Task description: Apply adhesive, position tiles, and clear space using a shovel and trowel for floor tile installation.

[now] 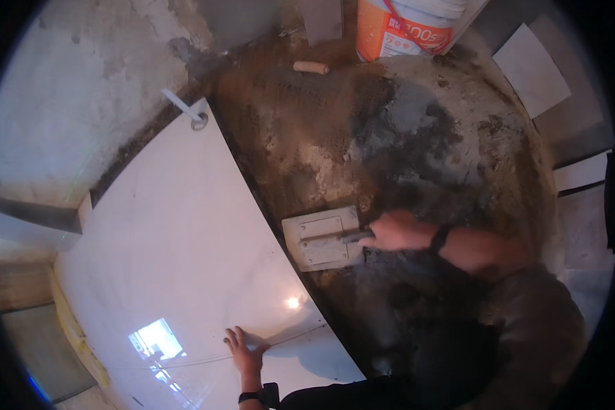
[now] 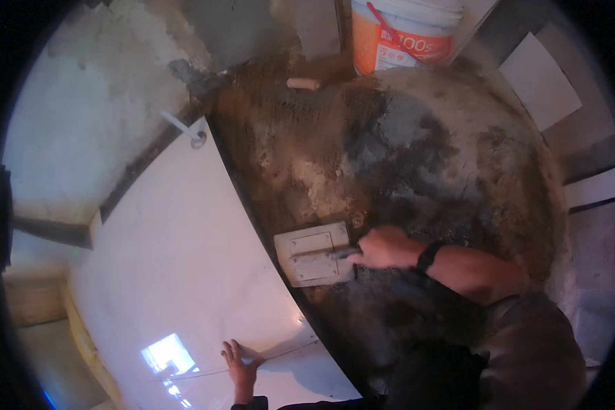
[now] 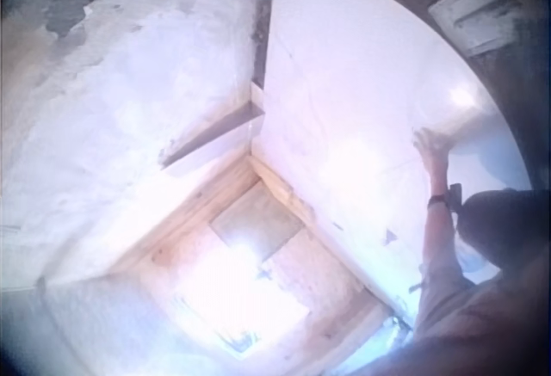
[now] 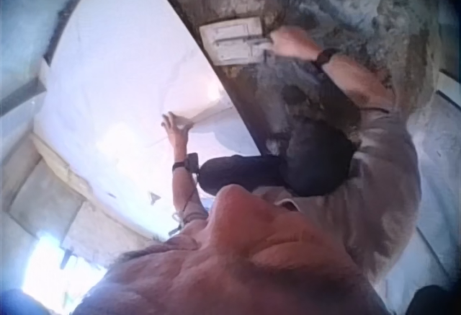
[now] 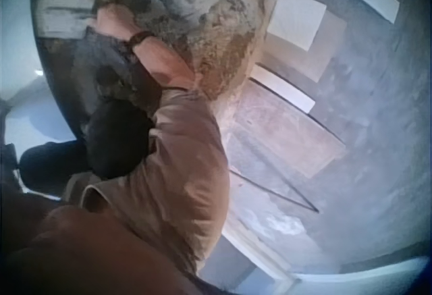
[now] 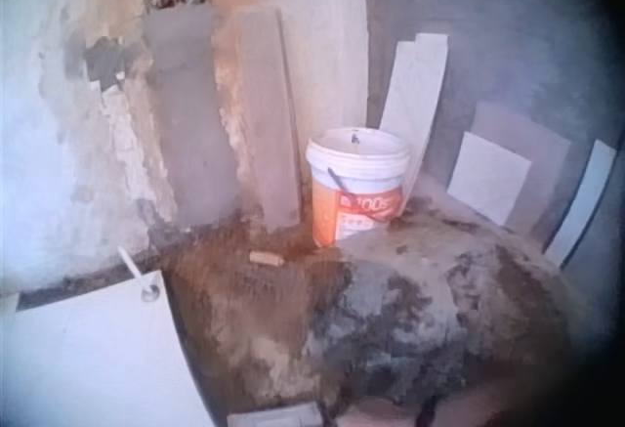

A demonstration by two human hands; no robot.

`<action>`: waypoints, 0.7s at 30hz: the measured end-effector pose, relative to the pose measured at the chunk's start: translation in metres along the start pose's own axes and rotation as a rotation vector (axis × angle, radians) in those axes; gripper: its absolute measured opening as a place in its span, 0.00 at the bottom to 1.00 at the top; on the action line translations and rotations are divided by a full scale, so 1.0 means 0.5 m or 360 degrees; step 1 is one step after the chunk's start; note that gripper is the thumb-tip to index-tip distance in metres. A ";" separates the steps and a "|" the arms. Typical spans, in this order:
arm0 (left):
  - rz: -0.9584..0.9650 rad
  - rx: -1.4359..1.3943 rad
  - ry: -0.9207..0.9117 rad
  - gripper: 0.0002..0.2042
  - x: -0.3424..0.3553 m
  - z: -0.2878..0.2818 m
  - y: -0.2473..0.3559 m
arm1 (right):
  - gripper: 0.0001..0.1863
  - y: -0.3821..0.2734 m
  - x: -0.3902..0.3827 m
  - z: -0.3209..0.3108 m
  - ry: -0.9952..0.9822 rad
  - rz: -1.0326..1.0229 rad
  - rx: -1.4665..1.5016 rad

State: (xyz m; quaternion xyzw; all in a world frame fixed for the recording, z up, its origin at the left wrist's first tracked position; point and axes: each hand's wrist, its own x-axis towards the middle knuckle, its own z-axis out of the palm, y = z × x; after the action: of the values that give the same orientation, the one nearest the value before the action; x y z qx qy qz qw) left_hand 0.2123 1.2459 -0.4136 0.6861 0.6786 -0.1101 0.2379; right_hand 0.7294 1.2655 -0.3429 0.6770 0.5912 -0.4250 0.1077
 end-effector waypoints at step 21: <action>-0.0290 0.0134 -0.0194 0.64 0.079 -0.074 0.064 | 0.27 0.028 0.048 -0.091 0.0205 0.0069 0.0153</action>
State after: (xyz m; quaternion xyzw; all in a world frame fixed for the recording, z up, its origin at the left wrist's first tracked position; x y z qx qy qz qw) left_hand 0.2398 1.2990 -0.3947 0.6230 0.7172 -0.2012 0.2388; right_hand 0.7608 1.3083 -0.3367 0.7200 0.5609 -0.4060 0.0462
